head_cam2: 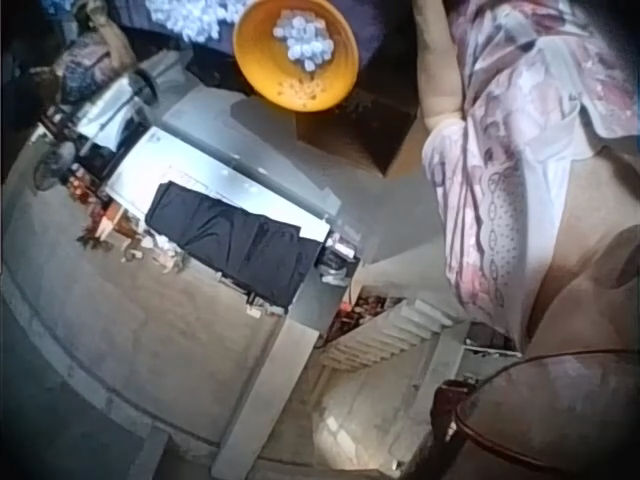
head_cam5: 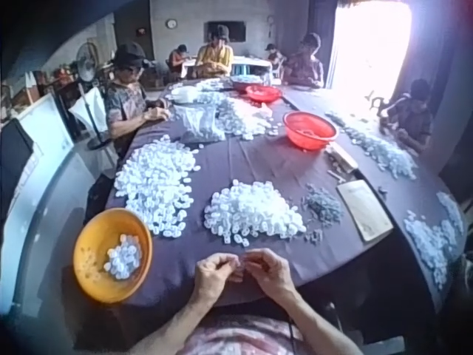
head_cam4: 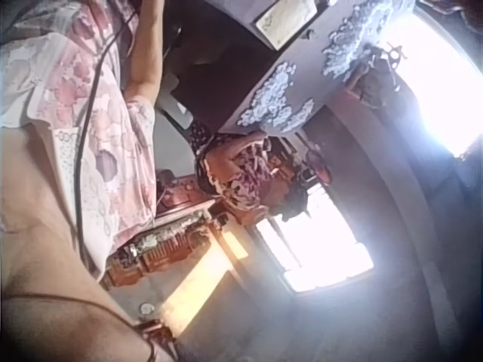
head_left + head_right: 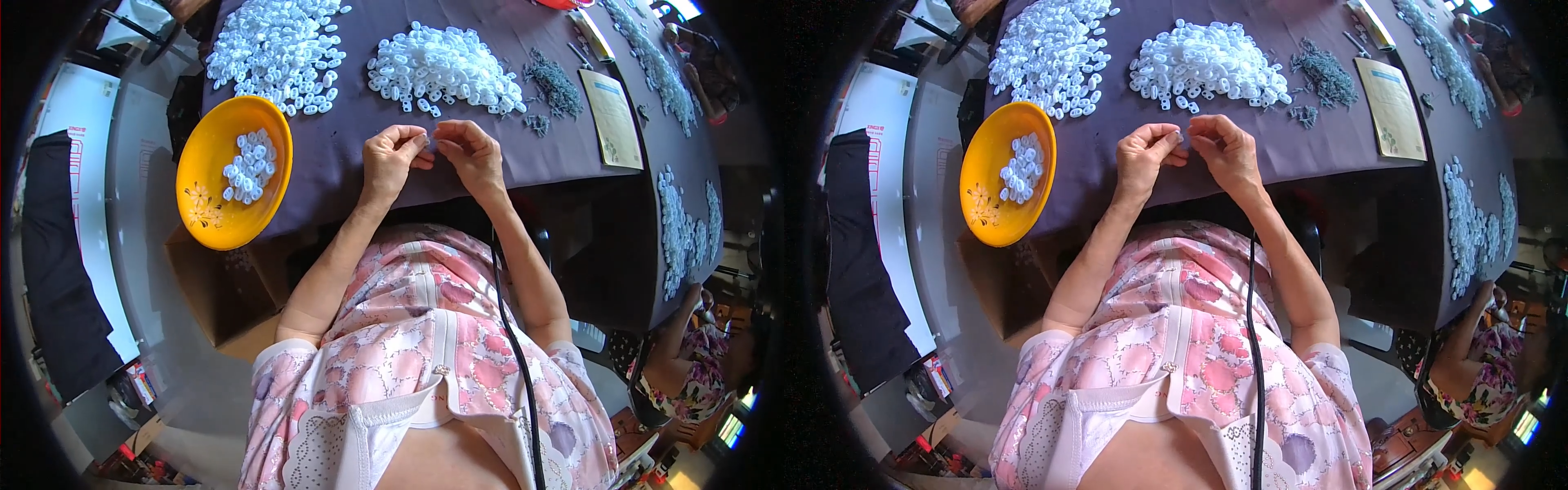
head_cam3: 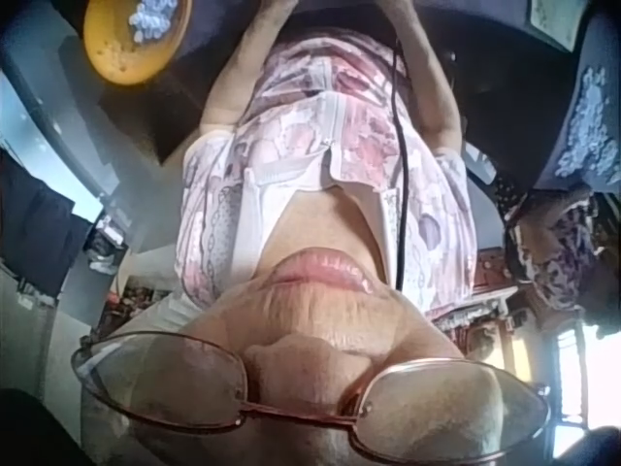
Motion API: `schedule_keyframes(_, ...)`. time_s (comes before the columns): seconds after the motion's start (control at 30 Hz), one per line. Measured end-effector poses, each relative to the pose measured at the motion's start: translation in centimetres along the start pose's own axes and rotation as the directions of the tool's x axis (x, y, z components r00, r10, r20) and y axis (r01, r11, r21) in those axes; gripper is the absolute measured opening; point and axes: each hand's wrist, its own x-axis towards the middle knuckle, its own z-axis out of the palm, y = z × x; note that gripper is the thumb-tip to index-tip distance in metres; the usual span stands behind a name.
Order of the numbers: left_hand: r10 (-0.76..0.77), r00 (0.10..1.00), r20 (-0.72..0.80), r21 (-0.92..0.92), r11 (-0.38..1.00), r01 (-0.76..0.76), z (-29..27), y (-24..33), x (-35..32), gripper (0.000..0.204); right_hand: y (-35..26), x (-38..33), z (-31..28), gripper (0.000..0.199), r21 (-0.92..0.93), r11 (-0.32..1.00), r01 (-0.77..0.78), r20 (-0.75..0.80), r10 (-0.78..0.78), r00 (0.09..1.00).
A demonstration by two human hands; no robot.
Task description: Inspecting small white plastic components for quality control and sorting them into a bowl.
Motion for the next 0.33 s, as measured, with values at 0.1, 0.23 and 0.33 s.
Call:
schedule_keyframes(0.1, 0.000, 0.999, -0.037, -0.088, 0.996, -0.004, -0.3, 0.0, 0.0, 0.010, -1.1, 1.6, 0.0, 0.013, -0.351, 0.935, 0.047, -0.036, -0.064, 0.997)
schedule_keyframes(0.23, -0.025, 0.998, -0.059, -0.187, 0.982, 0.013, -0.7, 0.2, 0.2, 0.010, -1.0, 4.2, 0.7, 0.012, -0.619, 0.761, 0.192, 0.021, -0.229, 0.973)
schedule_keyframes(0.33, -0.033, 0.998, -0.048, -0.265, 0.964, 0.019, -1.1, -0.3, 0.5, 0.012, -1.8, 5.1, 1.9, 0.014, -0.851, 0.515, 0.100, 0.046, -0.117, 0.992)
